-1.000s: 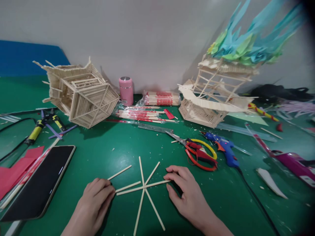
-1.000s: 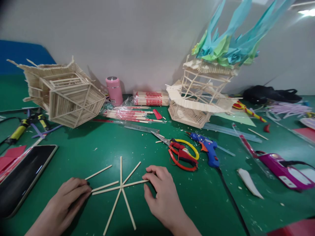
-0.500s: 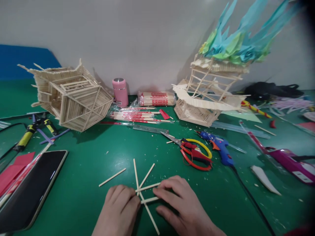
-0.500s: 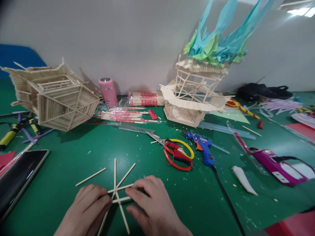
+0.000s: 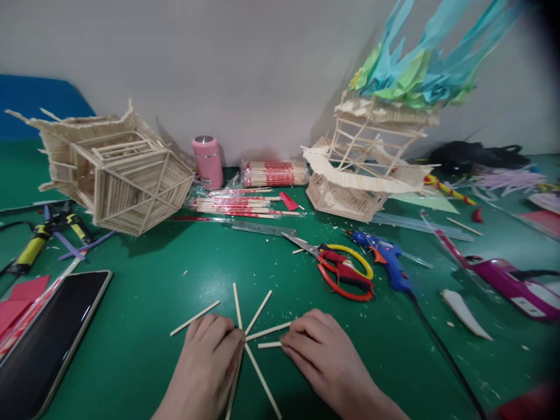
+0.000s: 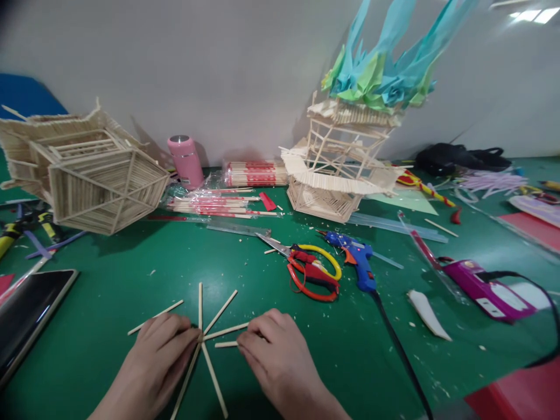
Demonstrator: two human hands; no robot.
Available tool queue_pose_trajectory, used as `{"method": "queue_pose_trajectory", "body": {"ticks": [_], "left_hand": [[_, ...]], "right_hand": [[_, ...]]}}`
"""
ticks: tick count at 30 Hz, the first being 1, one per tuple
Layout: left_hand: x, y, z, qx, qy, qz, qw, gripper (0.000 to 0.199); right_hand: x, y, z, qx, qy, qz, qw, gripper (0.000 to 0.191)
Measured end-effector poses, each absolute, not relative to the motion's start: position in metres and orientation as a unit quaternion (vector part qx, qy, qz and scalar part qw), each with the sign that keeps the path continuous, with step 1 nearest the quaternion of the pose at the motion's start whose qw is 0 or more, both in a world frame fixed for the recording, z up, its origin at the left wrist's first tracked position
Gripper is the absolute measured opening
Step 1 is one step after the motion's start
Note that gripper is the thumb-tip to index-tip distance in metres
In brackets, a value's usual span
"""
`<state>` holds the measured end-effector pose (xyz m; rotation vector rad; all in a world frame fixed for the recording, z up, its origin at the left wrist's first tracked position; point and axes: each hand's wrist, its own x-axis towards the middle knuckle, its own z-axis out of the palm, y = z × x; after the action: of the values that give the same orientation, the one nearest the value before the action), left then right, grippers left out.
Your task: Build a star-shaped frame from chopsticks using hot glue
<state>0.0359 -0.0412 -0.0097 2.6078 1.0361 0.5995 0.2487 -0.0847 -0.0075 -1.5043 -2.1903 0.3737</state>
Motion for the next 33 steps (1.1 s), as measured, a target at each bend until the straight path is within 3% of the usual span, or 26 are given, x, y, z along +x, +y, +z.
{"method": "queue_pose_trajectory", "body": {"ticks": [19, 25, 33], "left_hand": [[0.036, -0.048, -0.024, 0.899, 0.352, 0.227, 0.123, 0.028], [0.038, -0.051, -0.03, 0.904, 0.355, 0.226, 0.07, 0.03], [0.039, -0.05, -0.038, 0.903, 0.346, 0.252, 0.03, 0.034]], "right_hand": [[0.233, -0.071, -0.008, -0.545, -0.796, 0.112, 0.238, 0.014], [0.253, -0.076, -0.009, -0.599, -0.755, 0.145, 0.224, 0.035], [0.264, -0.071, -0.004, -0.595, -0.756, 0.16, 0.22, 0.012]]}}
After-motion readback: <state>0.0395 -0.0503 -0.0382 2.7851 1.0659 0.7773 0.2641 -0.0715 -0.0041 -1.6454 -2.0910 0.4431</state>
